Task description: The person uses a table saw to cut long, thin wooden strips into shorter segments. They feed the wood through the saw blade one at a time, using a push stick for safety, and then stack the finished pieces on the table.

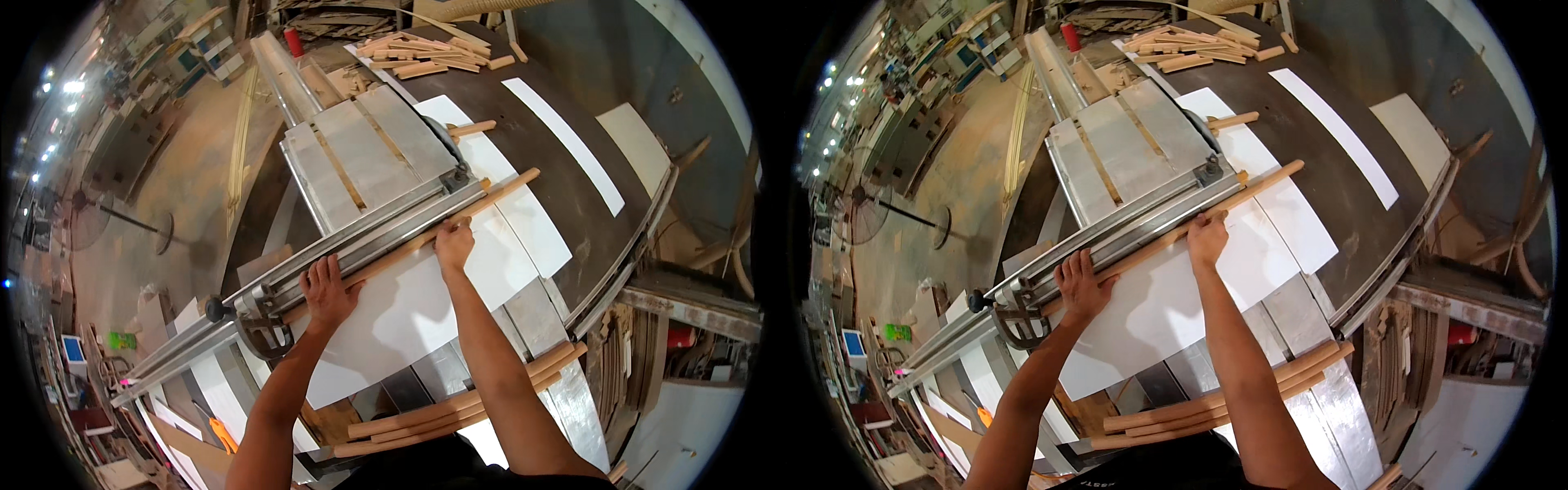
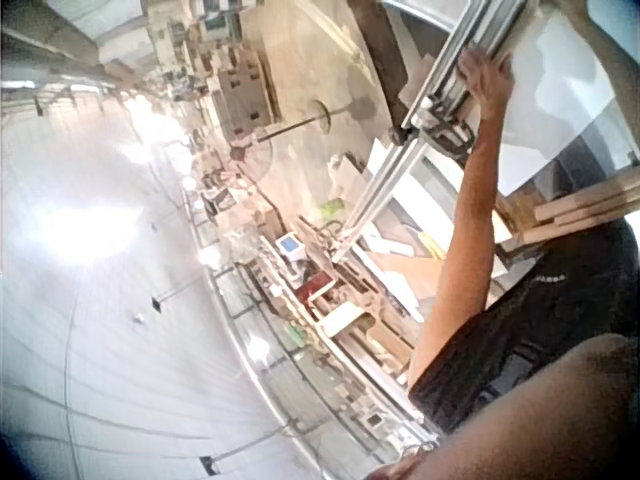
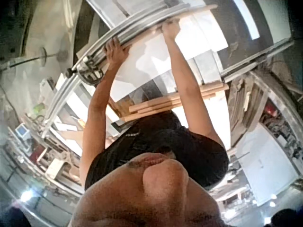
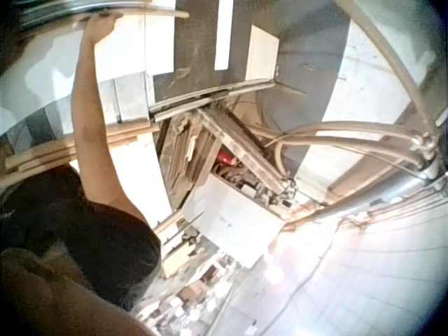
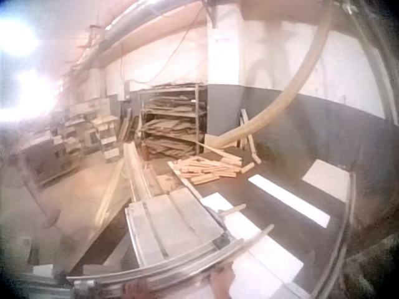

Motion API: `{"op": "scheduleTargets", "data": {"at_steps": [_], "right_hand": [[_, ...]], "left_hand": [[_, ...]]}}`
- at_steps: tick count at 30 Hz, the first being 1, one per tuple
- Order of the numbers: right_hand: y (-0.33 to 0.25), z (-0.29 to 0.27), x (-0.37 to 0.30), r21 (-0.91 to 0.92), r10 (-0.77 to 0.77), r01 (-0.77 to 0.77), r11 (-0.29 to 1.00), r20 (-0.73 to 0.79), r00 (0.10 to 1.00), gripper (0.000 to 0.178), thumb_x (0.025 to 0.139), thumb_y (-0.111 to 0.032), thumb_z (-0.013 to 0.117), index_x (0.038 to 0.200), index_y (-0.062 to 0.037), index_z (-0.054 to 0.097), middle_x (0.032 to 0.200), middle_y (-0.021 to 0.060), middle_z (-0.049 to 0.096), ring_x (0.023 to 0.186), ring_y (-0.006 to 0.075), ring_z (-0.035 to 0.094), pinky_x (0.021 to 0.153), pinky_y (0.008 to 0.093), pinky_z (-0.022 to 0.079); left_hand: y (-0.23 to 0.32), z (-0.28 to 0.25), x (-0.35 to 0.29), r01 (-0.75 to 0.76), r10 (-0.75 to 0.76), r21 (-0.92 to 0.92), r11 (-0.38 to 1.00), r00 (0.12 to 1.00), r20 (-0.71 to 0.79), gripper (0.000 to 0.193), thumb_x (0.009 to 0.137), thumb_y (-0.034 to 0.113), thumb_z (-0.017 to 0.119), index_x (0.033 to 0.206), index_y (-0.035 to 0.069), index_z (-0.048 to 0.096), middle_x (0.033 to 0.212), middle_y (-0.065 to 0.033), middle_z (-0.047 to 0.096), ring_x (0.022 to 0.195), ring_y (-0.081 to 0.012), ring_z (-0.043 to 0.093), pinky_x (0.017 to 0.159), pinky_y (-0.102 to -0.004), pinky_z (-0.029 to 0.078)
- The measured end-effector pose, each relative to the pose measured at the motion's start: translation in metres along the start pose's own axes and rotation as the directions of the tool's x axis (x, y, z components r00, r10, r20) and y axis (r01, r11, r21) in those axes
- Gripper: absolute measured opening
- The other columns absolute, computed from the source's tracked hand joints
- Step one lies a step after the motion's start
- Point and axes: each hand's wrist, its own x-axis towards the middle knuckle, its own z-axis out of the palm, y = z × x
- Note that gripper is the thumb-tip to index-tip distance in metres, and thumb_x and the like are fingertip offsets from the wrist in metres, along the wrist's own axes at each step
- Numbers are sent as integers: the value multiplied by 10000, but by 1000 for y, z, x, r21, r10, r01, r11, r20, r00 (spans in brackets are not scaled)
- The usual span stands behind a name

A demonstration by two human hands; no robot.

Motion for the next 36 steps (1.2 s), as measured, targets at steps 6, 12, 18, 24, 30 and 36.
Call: {"op": "scheduleTargets", "data": {"at_steps": [6, 12, 18, 24, 30, 36], "right_hand": [[-14, -1, -2, -70, -45, 43, 997, -35, 998, 596, 916, -175, 621, 1341, 185, 409, 819, 313, 688, 798, 479, 695, 707, 525, 567], [-12, 2, 0, -64, -63, 61, 996, -38, 997, 650, 906, -175, 619, 1367, 228, 403, 802, 309, 688, 785, 473, 698, 709, 504, 573], [-17, 1, -3, -24, -66, 64, 998, -79, 995, 248, 896, -146, 632, 1013, 42, 522, 783, 294, 679, 786, 486, 681, 705, 530, 551], [-14, 0, -1, -79, -80, 78, 994, -21, 997, 654, 907, -177, 621, 1365, 232, 396, 793, 316, 683, 791, 468, 701, 723, 496, 576], [-20, 2, -5, -7, -79, 79, 997, -62, 995, 234, 910, -150, 637, 995, 35, 522, 805, 296, 679, 805, 495, 677, 733, 539, 549], [-18, 5, -1, -7, -93, 93, 996, -43, 995, 230, 914, -148, 630, 975, 41, 513, 778, 288, 675, 780, 489, 679, 730, 535, 550]], "left_hand": [[0, 2, 3, 11, -11, 36, 999, 1000, -2, 882, 715, 480, 835, 1367, -5, 490, 1274, -160, 539, 1186, -335, 504, 1031, -521, 321], [3, 1, 4, 47, -47, 33, 998, 999, 7, 889, 692, 436, 867, 1357, 2, 469, 1272, -169, 521, 1188, -366, 483, 1050, -546, 308], [2, 2, 5, 13, -11, 48, 999, 999, -40, 884, 700, 457, 856, 1354, -3, 480, 1264, -170, 529, 1177, -358, 493, 1038, -528, 318], [-1, 4, 3, -1, 3, 35, 999, 999, -42, 878, 707, 455, 852, 1367, 8, 482, 1266, -162, 530, 1184, -338, 494, 1026, -528, 309], [-3, 6, 2, -4, 8, 63, 998, 997, -70, 866, 710, 455, 847, 1360, 9, 488, 1252, -155, 538, 1183, -326, 495, 1015, -511, 314], [-3, 6, 4, -2, 6, 69, 998, 998, -61, 857, 722, 470, 835, 1353, 1, 492, 1255, -161, 541, 1184, -326, 496, 1013, -507, 321]]}}
